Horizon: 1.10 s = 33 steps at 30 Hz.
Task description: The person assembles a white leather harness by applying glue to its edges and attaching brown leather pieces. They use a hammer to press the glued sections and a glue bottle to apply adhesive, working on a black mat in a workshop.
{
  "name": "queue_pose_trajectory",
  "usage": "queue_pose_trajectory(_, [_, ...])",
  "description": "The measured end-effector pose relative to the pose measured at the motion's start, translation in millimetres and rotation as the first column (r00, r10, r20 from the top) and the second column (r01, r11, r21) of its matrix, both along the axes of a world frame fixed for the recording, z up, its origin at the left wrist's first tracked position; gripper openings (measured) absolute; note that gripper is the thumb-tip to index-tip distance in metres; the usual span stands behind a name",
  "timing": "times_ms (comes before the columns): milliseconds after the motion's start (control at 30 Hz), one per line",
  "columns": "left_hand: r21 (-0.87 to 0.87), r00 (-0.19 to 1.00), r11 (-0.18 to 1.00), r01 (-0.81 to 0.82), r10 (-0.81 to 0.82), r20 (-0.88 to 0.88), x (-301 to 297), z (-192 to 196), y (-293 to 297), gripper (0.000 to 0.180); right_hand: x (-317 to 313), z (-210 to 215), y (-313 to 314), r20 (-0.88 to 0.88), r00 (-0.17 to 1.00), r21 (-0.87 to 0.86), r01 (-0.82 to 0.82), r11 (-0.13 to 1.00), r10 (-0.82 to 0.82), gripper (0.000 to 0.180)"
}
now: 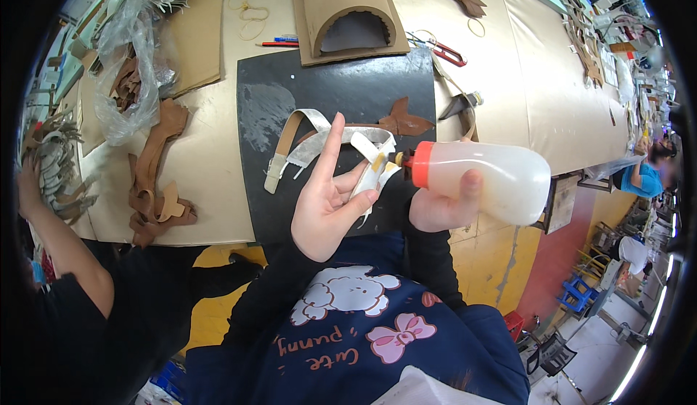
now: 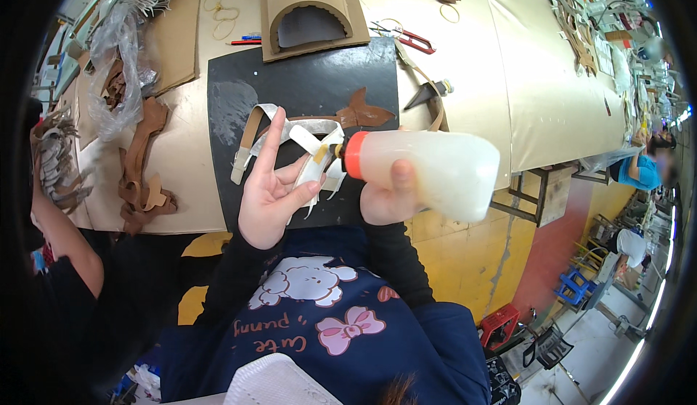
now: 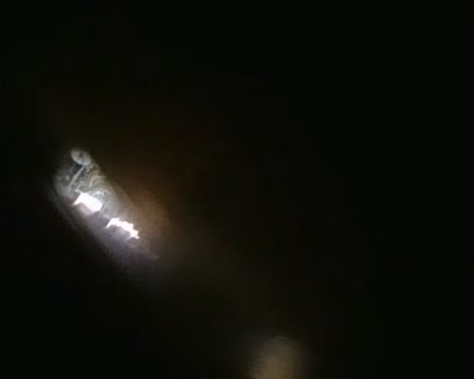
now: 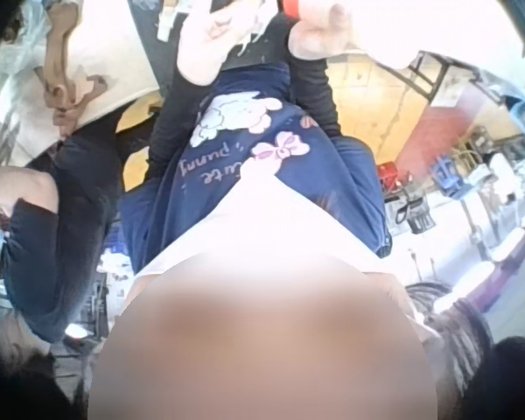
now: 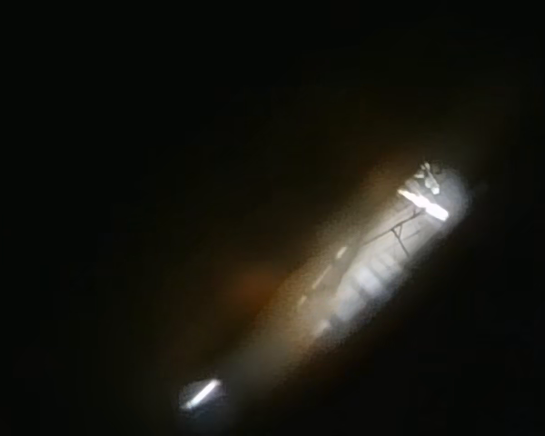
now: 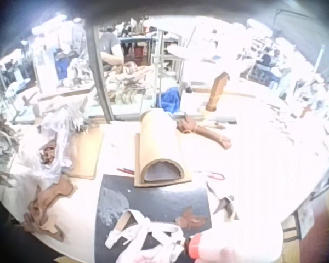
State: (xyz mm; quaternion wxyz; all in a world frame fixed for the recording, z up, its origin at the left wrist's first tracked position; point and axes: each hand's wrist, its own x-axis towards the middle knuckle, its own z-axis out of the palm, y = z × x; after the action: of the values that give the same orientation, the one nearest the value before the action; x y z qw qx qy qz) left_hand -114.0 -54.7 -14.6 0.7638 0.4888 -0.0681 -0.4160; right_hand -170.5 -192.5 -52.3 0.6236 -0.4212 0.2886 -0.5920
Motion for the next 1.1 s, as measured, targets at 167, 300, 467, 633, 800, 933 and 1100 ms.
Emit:
queue_pose_trajectory(167, [-0.040,1.000,0.999,0.000,0.000,-0.001,0,1,0,0.093,-6,-16,1,-0.026,0.979,-0.415,-0.196,0.888,0.204,0.055])
queue_pose_trajectory(300, [-0.038,1.000,0.999,0.008,-0.009,-0.020,1,2,1,0.094,-2,-35,-17,0.009,0.993,-0.856,0.068,0.513,-0.115,0.042])
queue_pose_trajectory(467, [-0.050,1.000,0.999,-0.021,0.021,-0.008,2,2,1,0.094,-14,-38,-12,-0.034,0.990,-0.737,-0.116,0.665,0.135,0.042])
queue_pose_trajectory(633, [-0.025,1.000,1.000,-0.013,0.014,0.003,2,2,2,0.094,-20,-22,7,-0.185,0.960,-0.291,-0.259,0.921,0.211,0.061])
queue_pose_trajectory(800, [0.012,0.999,1.000,-0.008,0.008,0.040,2,0,3,0.095,-14,1,13,-0.157,0.945,-0.051,-0.297,0.953,0.286,0.061])
queue_pose_trajectory(933, [0.007,0.999,1.000,-0.016,0.015,0.033,1,1,4,0.094,-11,11,8,-0.151,0.880,-0.116,-0.468,0.876,0.450,0.061])
queue_pose_trajectory(1100, [0.019,0.998,0.999,-0.032,0.031,0.050,1,1,2,0.095,-10,8,3,-0.165,0.856,-0.124,-0.511,0.851,0.490,0.052])
